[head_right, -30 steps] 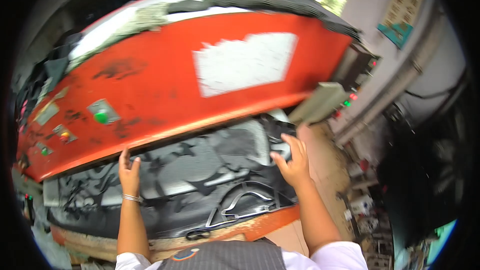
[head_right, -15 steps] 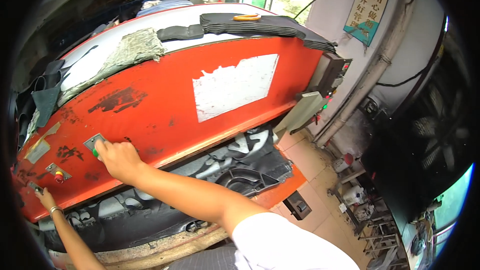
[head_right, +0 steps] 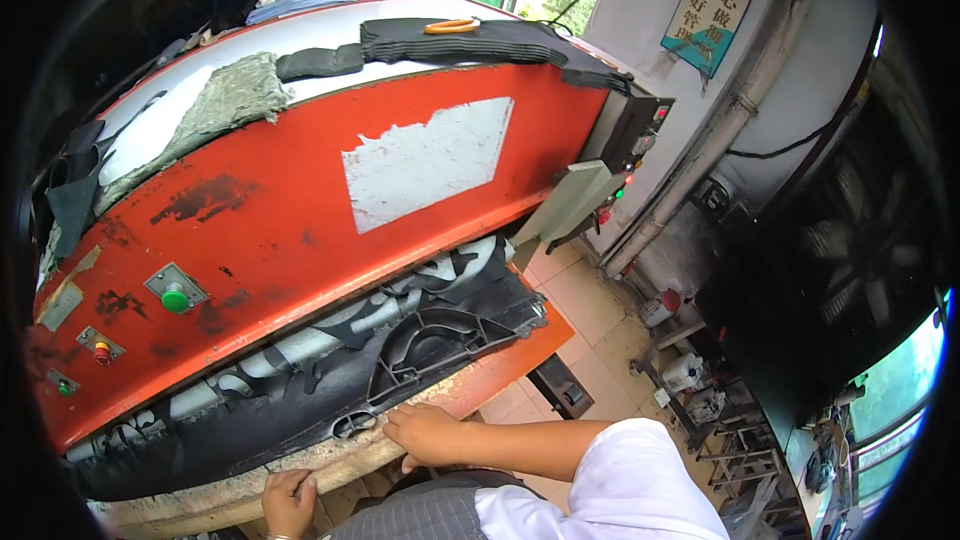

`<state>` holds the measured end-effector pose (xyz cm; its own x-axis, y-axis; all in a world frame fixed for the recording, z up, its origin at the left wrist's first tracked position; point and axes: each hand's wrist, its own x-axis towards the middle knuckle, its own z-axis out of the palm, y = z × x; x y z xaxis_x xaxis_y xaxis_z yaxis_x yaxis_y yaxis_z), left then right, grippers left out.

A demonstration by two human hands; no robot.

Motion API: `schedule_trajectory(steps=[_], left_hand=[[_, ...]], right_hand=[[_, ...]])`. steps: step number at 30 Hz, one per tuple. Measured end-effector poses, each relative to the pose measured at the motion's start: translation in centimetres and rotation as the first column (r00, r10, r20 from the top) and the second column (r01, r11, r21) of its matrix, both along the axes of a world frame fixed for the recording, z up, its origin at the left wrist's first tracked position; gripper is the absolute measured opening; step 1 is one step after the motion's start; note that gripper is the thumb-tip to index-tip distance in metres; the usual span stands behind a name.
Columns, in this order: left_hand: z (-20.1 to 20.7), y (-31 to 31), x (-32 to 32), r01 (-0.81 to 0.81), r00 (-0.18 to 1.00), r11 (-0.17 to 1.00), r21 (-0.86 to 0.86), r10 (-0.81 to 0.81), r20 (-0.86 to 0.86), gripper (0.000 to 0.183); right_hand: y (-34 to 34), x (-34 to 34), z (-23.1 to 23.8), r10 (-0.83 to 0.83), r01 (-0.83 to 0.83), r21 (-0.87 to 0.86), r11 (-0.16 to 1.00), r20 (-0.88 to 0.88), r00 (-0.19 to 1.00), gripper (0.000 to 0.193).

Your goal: Cutting shoe upper components from a sheet of synthetic material using a hydraulic press and metal dies.

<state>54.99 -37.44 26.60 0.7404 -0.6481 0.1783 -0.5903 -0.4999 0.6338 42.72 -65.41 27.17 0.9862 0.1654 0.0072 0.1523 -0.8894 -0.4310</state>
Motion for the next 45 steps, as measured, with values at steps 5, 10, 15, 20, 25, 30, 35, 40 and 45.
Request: schedule_trajectory(steps=[5, 10, 15, 20, 25, 30, 35, 40, 45], left_hand=[[-2.0, -2.9, -0.8, -0.113, 0.990, 0.993, 0.033, 0.109, 0.092, 0.012], [-2.1, -3.7, 0.7, -0.097, 0.994, 0.991, 0.088, 0.092, 0.064, 0.014], [3.0, -6.6, 6.0, 0.205, 0.919, 0.818, 0.538, 0.028, -0.393, 0.031], [3.0, -15.4, 12.6, 0.220, 0.949, 0.964, 0.151, -0.175, -0.264, 0.019], [2.4, -31.6, 16.6, 0.399, 0.916, 0.913, 0.084, -0.401, 0.009, 0.022], [-5.5, -41.3, 19.8, 0.313, 0.935, 0.950, -0.007, -0.306, 0.179, 0.039], [-7.2, -43.0, 17.7, 0.215, 0.914, 0.960, 0.182, -0.263, 0.309, 0.038], [-7.1, -43.2, 17.4, 0.237, 0.908, 0.954, 0.183, -0.284, 0.307, 0.037], [-8.4, -43.0, 16.4, 0.260, 0.924, 0.952, 0.161, -0.293, 0.246, 0.037]], right_hand=[[0.3, -0.5, -3.7, -0.158, 0.161, -0.012, 0.987, 0.123, 0.980, 0.041], [-1.4, 0.1, -3.7, -0.149, 0.144, 0.045, 0.988, 0.135, 0.979, 0.037], [-11.1, 1.4, -0.9, 0.101, -0.074, 0.389, 0.918, -0.049, 0.994, 0.034], [-28.8, 6.8, 1.7, -0.295, 0.373, -0.260, 0.890, 0.296, 0.909, 0.020], [-36.6, 8.6, 0.6, 0.271, -0.002, -0.546, 0.838, 0.413, 0.870, 0.017], [-37.9, 9.2, -2.0, 0.397, -0.244, -0.522, 0.817, 0.203, 0.895, 0.014], [-38.6, 3.5, 4.3, 0.204, -0.027, -0.498, 0.867, 0.304, 0.930, 0.008], [-41.0, 0.2, 3.8, -0.444, 0.485, -0.022, 0.874, 0.368, 0.817, 0.016], [-38.1, 8.3, -2.3, -0.657, 0.597, 0.283, 0.751, 0.221, 0.721, 0.019]])
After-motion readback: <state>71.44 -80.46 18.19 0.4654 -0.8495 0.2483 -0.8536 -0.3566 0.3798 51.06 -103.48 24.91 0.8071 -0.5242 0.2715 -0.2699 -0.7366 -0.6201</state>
